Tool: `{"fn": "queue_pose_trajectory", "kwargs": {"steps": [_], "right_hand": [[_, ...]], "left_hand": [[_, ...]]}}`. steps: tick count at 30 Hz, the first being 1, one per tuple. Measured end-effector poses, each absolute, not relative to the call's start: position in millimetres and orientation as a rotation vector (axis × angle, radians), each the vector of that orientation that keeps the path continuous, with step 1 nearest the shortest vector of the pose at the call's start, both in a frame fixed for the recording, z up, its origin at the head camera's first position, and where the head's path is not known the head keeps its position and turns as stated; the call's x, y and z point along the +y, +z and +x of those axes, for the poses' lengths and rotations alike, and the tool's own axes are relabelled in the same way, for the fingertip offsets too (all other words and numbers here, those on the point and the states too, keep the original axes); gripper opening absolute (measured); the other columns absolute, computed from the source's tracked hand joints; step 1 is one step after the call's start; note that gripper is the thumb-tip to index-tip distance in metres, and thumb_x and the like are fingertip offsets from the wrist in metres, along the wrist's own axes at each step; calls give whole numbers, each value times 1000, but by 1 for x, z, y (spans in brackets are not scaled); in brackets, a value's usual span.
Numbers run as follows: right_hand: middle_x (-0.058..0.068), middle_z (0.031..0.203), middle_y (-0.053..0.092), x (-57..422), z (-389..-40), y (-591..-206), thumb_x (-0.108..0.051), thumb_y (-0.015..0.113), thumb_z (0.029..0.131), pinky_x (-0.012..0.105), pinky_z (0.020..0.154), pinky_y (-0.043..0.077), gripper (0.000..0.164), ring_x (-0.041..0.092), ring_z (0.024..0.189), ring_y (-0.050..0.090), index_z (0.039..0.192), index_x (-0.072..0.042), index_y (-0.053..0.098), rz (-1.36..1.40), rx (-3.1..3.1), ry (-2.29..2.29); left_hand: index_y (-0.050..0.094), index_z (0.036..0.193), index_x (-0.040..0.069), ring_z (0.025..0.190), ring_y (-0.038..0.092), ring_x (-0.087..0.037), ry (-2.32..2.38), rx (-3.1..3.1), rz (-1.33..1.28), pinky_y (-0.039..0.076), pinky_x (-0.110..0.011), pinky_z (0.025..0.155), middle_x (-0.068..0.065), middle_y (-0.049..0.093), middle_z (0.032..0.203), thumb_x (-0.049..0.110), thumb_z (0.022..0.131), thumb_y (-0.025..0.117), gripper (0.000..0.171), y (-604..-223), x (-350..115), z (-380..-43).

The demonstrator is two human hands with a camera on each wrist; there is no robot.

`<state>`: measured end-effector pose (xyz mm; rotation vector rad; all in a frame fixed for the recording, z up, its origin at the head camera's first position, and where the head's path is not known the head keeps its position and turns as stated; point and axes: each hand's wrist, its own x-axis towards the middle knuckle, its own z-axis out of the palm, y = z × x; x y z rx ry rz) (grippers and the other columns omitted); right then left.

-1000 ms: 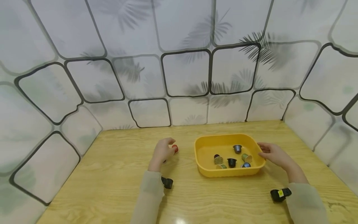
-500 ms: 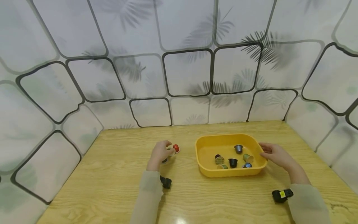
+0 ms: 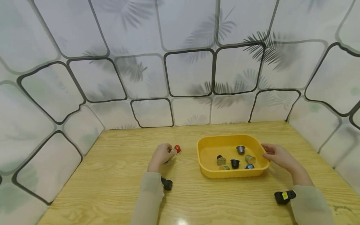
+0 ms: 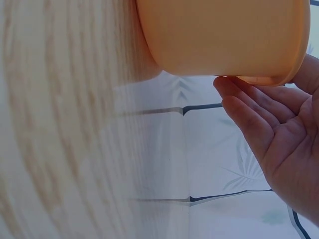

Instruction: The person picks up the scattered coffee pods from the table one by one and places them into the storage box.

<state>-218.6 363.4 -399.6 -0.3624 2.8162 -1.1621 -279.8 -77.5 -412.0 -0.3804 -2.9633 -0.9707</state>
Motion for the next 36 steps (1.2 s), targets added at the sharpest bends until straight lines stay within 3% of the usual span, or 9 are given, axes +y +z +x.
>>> {"fn": "queue_pose_trajectory", "kwargs": {"steps": [4,11,28,36], "right_hand": [[38,123,35,363,-218,-398,-14,50,90,49,83,40,55,49,108,40,128,19,27,-363,2810,-1166],[38,123,35,362,-217,-398,-12,50,90,48,83,41,54,48,108,40,128,19,27,-362,2811,-1161],[38,121,38,361,-218,-398,-12,51,90,48,81,42,52,48,106,42,126,20,29,-367,2837,-1139],[39,120,38,361,-218,-399,-11,51,90,46,80,44,52,49,106,42,126,20,29,-375,2827,-1146]], "left_hand": [[60,101,-6,71,49,-19,-981,-2990,-382,44,-33,64,-13,59,89,10,80,63,26,-413,-79,-279],[61,94,-3,67,47,-17,-1035,-3006,-402,42,-31,61,-8,58,82,10,80,64,19,-415,-80,-281],[63,97,-2,77,54,-18,-1081,-3058,-421,46,-33,72,-6,61,87,4,75,68,23,-414,-79,-280],[63,92,-1,74,54,-16,-1094,-3053,-464,46,-31,68,-5,60,84,3,74,69,20,-415,-81,-279]]}}
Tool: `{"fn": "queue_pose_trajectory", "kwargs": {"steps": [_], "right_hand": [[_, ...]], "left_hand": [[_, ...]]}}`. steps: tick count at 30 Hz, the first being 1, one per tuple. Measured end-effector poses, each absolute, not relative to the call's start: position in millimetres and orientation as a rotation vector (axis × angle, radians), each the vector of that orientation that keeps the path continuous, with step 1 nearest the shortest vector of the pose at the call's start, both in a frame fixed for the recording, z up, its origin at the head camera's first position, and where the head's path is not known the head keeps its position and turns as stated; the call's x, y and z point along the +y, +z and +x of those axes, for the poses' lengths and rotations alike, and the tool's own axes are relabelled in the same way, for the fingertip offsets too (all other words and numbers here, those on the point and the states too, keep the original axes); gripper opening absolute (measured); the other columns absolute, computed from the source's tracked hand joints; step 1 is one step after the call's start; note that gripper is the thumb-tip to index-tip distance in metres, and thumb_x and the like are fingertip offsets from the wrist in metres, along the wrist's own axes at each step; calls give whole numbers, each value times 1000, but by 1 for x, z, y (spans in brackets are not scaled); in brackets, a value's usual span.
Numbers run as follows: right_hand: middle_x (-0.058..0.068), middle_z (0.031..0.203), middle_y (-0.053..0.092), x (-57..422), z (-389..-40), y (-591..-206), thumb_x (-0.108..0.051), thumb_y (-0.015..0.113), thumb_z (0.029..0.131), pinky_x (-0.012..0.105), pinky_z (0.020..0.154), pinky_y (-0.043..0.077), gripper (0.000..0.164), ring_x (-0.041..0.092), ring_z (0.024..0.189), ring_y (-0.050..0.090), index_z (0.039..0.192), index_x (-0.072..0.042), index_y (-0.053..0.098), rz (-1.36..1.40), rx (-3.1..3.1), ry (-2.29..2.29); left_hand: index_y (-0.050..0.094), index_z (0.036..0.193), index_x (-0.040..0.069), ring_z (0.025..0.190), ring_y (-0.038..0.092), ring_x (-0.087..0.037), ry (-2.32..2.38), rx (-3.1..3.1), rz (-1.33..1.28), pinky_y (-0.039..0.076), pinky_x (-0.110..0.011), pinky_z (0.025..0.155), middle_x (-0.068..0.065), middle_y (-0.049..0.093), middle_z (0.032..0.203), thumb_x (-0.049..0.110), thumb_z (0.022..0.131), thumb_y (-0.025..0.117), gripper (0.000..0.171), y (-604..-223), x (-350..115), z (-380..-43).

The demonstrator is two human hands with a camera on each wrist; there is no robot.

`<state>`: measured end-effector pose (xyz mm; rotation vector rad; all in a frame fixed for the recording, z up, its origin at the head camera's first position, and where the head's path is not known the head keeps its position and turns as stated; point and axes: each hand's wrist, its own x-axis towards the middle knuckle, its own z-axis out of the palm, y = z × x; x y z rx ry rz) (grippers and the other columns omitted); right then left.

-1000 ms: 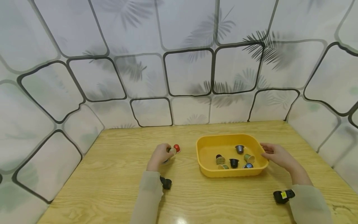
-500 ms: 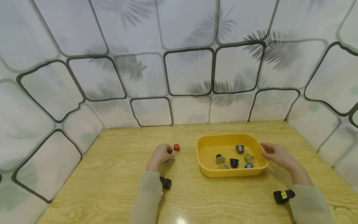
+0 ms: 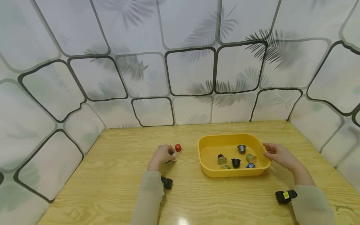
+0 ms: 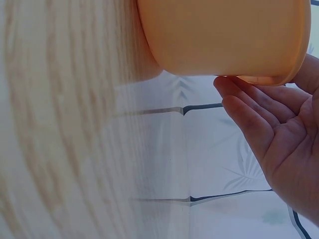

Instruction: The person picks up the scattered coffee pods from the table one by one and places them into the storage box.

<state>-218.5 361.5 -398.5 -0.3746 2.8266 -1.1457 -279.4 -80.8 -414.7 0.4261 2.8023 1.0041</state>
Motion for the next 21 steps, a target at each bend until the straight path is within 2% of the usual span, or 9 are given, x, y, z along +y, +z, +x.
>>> {"fn": "queue_pose_trajectory", "kwargs": {"steps": [12,18,21], "right_hand": [[39,120,37,363,-220,-400,-12,51,90,48,80,43,53,49,106,42,126,20,29,-367,2838,-1126],[39,121,37,363,-221,-400,-12,51,91,48,80,43,53,49,106,42,126,20,29,-367,2838,-1123],[39,121,37,362,-220,-399,-12,50,91,47,80,43,52,48,106,42,126,20,29,-369,2834,-1128]], "left_hand": [[63,93,0,72,53,-17,1033,2844,424,46,-31,65,-5,59,83,5,75,68,19,-414,-81,-283],[62,102,2,90,56,-23,1088,2986,609,45,-38,78,-5,62,92,12,79,66,25,-401,-76,-279],[62,103,2,90,56,-23,1116,3063,692,45,-37,78,-5,62,94,16,79,67,28,-395,-74,-278]]}}
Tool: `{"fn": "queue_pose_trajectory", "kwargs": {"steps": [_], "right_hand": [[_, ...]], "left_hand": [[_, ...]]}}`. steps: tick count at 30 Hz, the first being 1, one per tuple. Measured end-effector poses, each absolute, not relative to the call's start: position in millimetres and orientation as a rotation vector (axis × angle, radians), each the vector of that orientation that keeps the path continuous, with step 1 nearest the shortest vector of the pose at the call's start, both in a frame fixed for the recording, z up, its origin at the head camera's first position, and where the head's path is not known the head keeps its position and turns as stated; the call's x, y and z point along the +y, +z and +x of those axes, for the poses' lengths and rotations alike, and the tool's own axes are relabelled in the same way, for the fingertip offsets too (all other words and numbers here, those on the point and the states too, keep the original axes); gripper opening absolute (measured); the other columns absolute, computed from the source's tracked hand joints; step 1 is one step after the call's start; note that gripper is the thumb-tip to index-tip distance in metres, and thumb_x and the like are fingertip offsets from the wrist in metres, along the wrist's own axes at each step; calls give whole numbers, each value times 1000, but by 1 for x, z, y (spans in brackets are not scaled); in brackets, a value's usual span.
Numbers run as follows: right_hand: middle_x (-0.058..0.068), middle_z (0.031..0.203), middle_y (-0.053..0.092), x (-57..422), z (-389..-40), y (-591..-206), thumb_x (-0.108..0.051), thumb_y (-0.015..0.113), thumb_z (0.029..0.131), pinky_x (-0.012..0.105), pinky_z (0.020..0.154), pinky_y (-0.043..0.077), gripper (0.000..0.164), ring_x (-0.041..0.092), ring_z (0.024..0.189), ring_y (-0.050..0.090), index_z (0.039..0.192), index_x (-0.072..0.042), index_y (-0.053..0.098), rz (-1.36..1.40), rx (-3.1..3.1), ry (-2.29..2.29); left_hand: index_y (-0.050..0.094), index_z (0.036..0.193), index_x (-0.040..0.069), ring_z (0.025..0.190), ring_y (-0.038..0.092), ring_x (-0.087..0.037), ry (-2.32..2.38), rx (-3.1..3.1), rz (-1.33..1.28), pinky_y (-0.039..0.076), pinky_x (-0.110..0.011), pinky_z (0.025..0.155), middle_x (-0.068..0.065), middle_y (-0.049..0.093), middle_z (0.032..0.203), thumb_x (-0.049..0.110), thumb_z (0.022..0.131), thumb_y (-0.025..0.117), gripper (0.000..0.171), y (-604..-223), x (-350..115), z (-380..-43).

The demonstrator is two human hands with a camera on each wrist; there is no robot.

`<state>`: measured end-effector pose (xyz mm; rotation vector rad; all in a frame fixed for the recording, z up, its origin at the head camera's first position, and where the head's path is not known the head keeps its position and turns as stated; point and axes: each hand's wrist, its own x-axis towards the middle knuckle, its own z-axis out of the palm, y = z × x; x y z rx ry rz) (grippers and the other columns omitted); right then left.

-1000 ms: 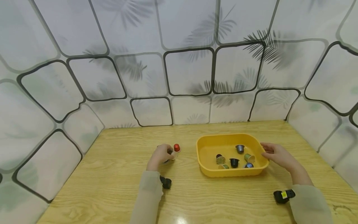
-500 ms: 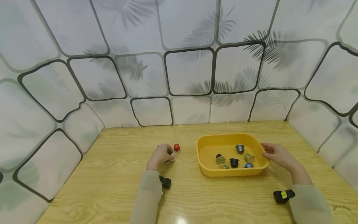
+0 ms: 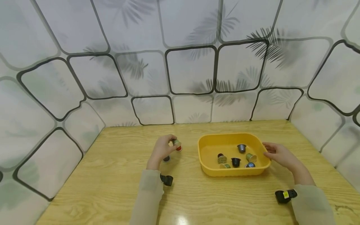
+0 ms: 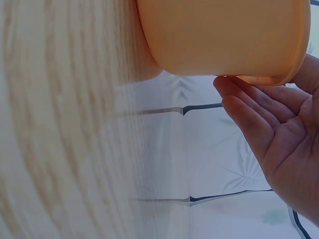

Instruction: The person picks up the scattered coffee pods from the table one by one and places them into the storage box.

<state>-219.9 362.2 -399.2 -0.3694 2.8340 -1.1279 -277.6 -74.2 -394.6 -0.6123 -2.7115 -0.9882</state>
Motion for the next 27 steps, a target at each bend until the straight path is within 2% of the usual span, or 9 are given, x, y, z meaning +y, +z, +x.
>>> {"fn": "queue_pose_trajectory", "kwargs": {"steps": [10,27], "right_hand": [[39,121,37,361,-220,-398,-11,50,90,48,81,42,51,49,107,41,126,20,29,-366,2832,-1125],[39,121,37,361,-217,-397,-12,51,90,49,81,42,52,49,106,41,125,20,30,-383,2843,-1116]], "left_hand": [[62,104,-1,93,57,-23,-1018,-2532,-689,46,-37,80,-8,63,97,7,76,68,29,-378,-74,-270],[63,102,1,89,58,-19,-1012,-2492,-762,47,-34,78,-5,63,93,8,75,70,28,-375,-66,-268]]}}
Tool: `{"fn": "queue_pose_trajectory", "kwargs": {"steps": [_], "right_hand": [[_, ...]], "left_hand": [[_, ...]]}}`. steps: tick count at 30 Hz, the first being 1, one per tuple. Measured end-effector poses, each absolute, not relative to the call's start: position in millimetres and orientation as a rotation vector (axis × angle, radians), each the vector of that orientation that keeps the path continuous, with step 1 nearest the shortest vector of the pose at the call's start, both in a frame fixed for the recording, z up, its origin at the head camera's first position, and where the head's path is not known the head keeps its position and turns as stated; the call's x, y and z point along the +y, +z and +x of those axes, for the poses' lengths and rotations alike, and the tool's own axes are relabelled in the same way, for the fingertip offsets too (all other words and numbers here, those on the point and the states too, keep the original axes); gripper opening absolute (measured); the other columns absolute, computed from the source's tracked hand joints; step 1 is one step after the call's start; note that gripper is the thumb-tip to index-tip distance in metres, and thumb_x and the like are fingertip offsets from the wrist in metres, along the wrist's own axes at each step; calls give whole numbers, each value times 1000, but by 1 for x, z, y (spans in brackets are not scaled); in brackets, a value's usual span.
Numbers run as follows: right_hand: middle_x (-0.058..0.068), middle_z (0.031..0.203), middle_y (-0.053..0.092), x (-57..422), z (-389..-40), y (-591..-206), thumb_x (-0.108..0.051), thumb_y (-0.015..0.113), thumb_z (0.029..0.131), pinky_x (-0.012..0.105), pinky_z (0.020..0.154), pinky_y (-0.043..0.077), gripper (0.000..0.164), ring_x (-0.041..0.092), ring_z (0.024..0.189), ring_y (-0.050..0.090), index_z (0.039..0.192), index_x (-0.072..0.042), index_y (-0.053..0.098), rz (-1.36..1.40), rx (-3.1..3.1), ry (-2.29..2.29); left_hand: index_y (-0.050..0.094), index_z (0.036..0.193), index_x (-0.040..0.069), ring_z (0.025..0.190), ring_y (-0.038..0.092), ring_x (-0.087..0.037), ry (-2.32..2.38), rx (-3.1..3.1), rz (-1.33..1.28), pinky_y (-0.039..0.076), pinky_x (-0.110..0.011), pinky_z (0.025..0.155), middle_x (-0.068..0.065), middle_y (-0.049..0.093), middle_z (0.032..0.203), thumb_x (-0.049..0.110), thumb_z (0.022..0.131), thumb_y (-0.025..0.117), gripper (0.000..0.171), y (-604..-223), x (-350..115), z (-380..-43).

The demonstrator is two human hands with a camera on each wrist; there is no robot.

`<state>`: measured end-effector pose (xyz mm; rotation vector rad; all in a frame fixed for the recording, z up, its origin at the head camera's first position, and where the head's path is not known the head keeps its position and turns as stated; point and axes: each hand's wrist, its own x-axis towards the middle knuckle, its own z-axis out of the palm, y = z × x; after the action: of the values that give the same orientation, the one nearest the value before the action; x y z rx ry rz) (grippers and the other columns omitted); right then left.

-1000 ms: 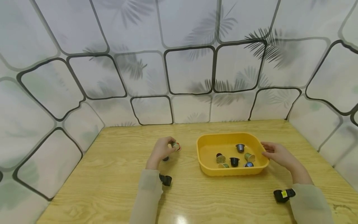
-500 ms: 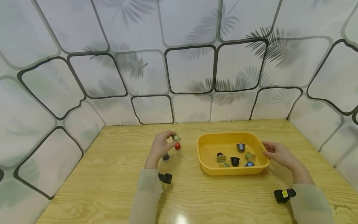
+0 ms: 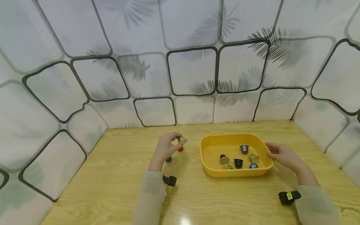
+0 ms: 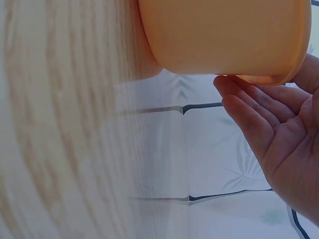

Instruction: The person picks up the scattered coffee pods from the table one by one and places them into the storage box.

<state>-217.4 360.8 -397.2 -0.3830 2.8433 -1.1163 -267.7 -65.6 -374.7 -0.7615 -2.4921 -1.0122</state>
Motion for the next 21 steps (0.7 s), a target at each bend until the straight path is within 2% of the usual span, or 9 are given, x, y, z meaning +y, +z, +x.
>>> {"fn": "queue_pose_trajectory", "kwargs": {"steps": [5,10,17,21], "right_hand": [[39,121,37,362,-218,-398,-13,50,90,49,82,41,53,49,106,42,125,21,29,-385,2836,-1122],[39,121,36,362,-220,-399,-14,50,91,49,81,42,53,49,107,41,126,19,29,-389,2843,-1128],[38,121,38,362,-220,-401,-12,51,91,47,81,43,52,48,106,42,126,19,30,-381,2835,-1144],[38,122,38,363,-220,-400,-13,50,91,47,81,43,52,48,107,42,127,19,29,-362,2826,-1150]], "left_hand": [[63,101,2,82,58,-18,-978,-2492,-795,48,-31,69,-4,63,90,9,76,70,27,-375,-58,-266],[62,103,1,83,58,-19,-960,-2486,-855,50,-29,64,-6,62,92,9,78,68,27,-372,-49,-265],[63,105,4,88,58,-16,-867,-2528,-902,46,-30,78,-3,63,94,14,79,67,28,-370,-32,-266],[63,103,4,88,58,-15,-860,-2527,-944,46,-30,78,-3,63,93,15,79,67,27,-370,-18,-267]]}}
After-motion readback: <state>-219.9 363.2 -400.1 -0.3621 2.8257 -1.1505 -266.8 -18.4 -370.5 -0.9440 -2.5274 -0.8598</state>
